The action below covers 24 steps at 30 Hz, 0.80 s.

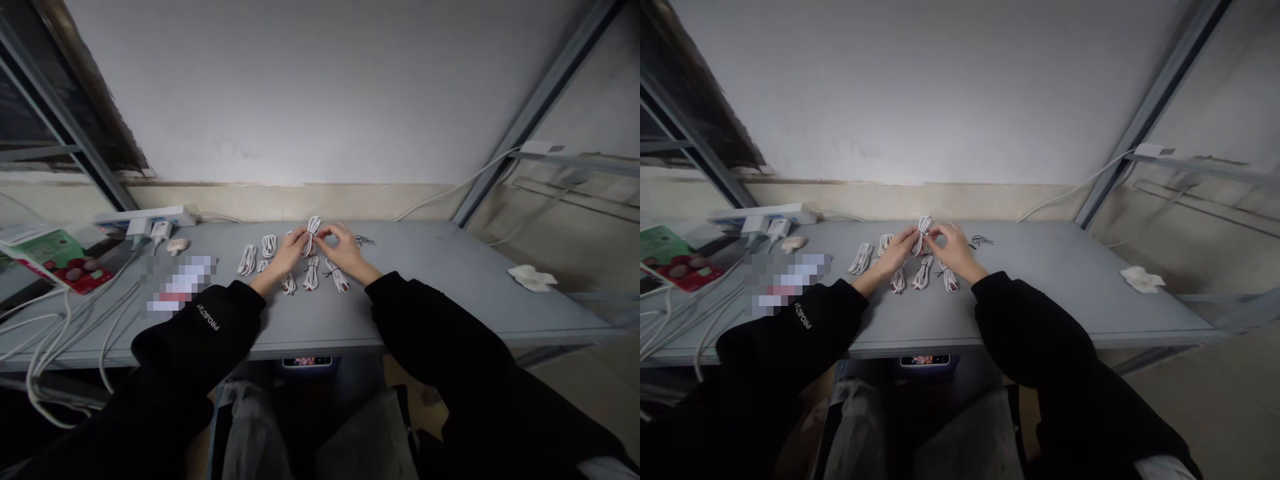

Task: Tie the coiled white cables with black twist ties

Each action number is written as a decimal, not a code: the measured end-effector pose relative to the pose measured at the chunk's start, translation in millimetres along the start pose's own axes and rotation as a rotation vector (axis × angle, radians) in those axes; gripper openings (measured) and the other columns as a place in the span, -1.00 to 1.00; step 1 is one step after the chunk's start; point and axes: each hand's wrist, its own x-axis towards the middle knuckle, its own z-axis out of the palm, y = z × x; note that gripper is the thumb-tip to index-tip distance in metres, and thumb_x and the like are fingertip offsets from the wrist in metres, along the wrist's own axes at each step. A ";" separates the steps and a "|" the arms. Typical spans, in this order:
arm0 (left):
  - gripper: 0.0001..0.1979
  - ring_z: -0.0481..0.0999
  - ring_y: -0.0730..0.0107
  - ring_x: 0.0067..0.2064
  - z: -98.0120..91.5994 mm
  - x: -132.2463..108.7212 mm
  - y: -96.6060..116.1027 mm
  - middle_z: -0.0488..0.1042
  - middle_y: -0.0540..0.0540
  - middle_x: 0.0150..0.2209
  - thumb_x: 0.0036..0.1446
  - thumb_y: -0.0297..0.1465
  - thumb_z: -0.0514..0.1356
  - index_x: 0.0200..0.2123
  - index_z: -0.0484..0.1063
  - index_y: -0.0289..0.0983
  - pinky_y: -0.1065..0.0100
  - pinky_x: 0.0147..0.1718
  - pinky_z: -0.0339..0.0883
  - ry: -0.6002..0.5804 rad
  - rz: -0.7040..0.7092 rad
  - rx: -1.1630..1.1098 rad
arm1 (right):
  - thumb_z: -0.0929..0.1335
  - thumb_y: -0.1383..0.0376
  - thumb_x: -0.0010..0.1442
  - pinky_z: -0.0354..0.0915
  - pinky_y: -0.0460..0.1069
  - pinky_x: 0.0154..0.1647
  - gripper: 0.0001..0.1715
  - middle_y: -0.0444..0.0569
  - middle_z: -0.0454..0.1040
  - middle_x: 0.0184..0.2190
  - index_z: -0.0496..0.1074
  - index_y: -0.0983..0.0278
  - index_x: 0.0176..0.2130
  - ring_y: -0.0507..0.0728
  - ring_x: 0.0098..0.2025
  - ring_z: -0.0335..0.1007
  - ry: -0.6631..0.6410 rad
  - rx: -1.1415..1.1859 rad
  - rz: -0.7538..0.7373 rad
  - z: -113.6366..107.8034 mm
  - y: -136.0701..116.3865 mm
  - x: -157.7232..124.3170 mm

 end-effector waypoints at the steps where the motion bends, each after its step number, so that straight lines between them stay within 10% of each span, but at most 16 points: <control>1: -0.83 0.33 0.44 -0.52 -0.1 0.3 0.1 0.35 0.04 -0.58 0.29 -0.37 0.08 -0.35 0.38 -0.27 0.38 -0.44 0.22 -0.007 -0.008 -0.014 | 0.43 0.25 0.21 0.34 0.13 -0.08 -0.91 -0.04 0.54 -0.33 0.47 0.21 -0.32 0.19 -0.18 0.44 -0.007 0.008 0.019 0.4 -0.2 0.1; 24: -0.91 0.33 0.49 -0.42 -3.5 -3.5 -8.1 0.39 0.06 -0.44 0.26 -0.36 0.15 -0.27 0.37 -0.26 0.42 -0.38 0.19 0.144 0.206 0.376 | 0.35 0.35 0.22 0.36 0.08 -0.15 -0.86 -0.05 0.55 -0.35 0.52 0.20 -0.22 0.16 -0.26 0.46 -0.011 0.025 0.013 4.9 -8.0 -4.2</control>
